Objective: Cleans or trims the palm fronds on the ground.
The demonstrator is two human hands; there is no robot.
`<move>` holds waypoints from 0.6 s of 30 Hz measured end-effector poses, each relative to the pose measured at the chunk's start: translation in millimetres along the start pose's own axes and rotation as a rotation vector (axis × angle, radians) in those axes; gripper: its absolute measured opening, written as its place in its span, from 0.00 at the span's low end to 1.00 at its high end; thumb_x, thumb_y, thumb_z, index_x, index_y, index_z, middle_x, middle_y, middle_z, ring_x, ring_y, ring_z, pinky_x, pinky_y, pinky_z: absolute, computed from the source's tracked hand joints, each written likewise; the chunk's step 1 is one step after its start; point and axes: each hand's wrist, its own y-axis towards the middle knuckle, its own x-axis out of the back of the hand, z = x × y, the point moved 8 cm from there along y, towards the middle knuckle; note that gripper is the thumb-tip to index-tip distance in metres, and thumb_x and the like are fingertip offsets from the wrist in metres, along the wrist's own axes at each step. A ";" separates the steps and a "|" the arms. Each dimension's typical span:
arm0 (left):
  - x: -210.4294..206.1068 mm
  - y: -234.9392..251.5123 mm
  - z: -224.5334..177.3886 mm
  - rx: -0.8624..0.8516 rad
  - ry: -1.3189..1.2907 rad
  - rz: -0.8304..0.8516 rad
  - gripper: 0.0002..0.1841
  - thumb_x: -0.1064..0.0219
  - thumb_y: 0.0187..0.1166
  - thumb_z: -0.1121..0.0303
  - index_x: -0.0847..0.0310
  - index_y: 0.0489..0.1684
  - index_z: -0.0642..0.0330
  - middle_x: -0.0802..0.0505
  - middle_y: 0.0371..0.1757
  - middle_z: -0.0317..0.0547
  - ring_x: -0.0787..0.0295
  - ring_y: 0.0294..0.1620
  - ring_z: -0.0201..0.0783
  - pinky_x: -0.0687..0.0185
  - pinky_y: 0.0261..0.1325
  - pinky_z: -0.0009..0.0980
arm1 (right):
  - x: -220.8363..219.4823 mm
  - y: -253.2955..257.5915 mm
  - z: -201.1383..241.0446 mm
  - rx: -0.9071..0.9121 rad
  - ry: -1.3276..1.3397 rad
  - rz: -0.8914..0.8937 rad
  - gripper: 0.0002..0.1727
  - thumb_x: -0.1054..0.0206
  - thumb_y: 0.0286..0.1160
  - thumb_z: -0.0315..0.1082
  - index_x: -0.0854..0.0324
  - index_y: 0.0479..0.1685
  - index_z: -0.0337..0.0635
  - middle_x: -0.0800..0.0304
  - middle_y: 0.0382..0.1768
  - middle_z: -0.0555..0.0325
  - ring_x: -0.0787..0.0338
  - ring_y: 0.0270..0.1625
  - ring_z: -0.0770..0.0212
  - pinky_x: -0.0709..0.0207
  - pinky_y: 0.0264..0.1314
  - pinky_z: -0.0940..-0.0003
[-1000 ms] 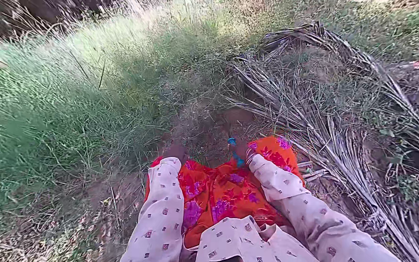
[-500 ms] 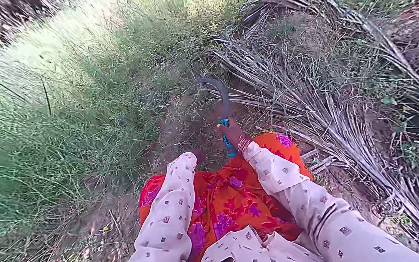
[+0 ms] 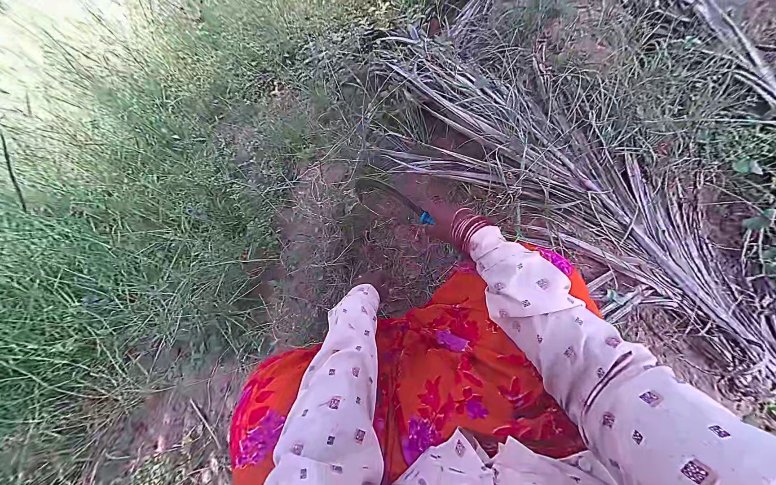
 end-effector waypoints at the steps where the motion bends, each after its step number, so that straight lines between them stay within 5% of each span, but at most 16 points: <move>1: -5.8 9.2 -1.3 -0.001 -0.036 -0.020 0.32 0.37 0.89 0.55 0.34 0.88 0.63 0.30 0.88 0.66 0.38 0.91 0.62 0.44 0.90 0.61 | -1.1 -0.6 -2.3 -0.029 -0.104 0.015 0.30 0.37 0.86 0.32 0.37 0.87 0.39 0.20 0.73 0.31 0.20 0.75 0.31 0.32 0.76 0.32; 5: -36.1 32.7 -29.5 -0.025 -0.249 -0.100 0.40 0.37 0.88 0.50 0.46 0.92 0.69 0.36 0.91 0.70 0.42 0.93 0.61 0.45 0.93 0.53 | -7.0 -7.7 -10.7 -0.146 -0.305 0.082 0.21 0.36 0.83 0.32 0.20 0.75 0.43 0.14 0.68 0.35 0.17 0.72 0.31 0.28 0.69 0.27; 12: -44.0 35.0 -86.0 -0.045 -0.322 -0.152 0.49 0.33 0.84 0.51 0.65 0.98 0.58 0.34 0.91 0.63 0.31 0.88 0.58 0.36 0.87 0.60 | 5.2 -17.5 -13.6 -0.122 -0.213 0.092 0.22 0.35 0.83 0.31 0.24 0.75 0.35 0.17 0.69 0.33 0.18 0.73 0.34 0.31 0.74 0.33; 15: -40.9 38.1 -89.6 -0.039 -0.307 -0.134 0.43 0.37 0.87 0.53 0.59 0.98 0.54 0.23 0.83 0.64 0.24 0.83 0.60 0.29 0.82 0.60 | 13.8 -27.8 -28.8 -0.188 -0.215 0.084 0.25 0.34 0.82 0.32 0.26 0.77 0.36 0.17 0.70 0.33 0.18 0.73 0.33 0.32 0.73 0.29; 18: -40.9 43.4 -84.4 -0.070 -0.288 -0.107 0.26 0.45 0.93 0.57 0.32 0.88 0.54 0.21 0.83 0.59 0.27 0.86 0.58 0.32 0.85 0.60 | 18.4 -35.9 -51.4 -0.266 -0.208 0.073 0.24 0.32 0.80 0.33 0.22 0.74 0.37 0.16 0.68 0.33 0.18 0.71 0.34 0.31 0.72 0.31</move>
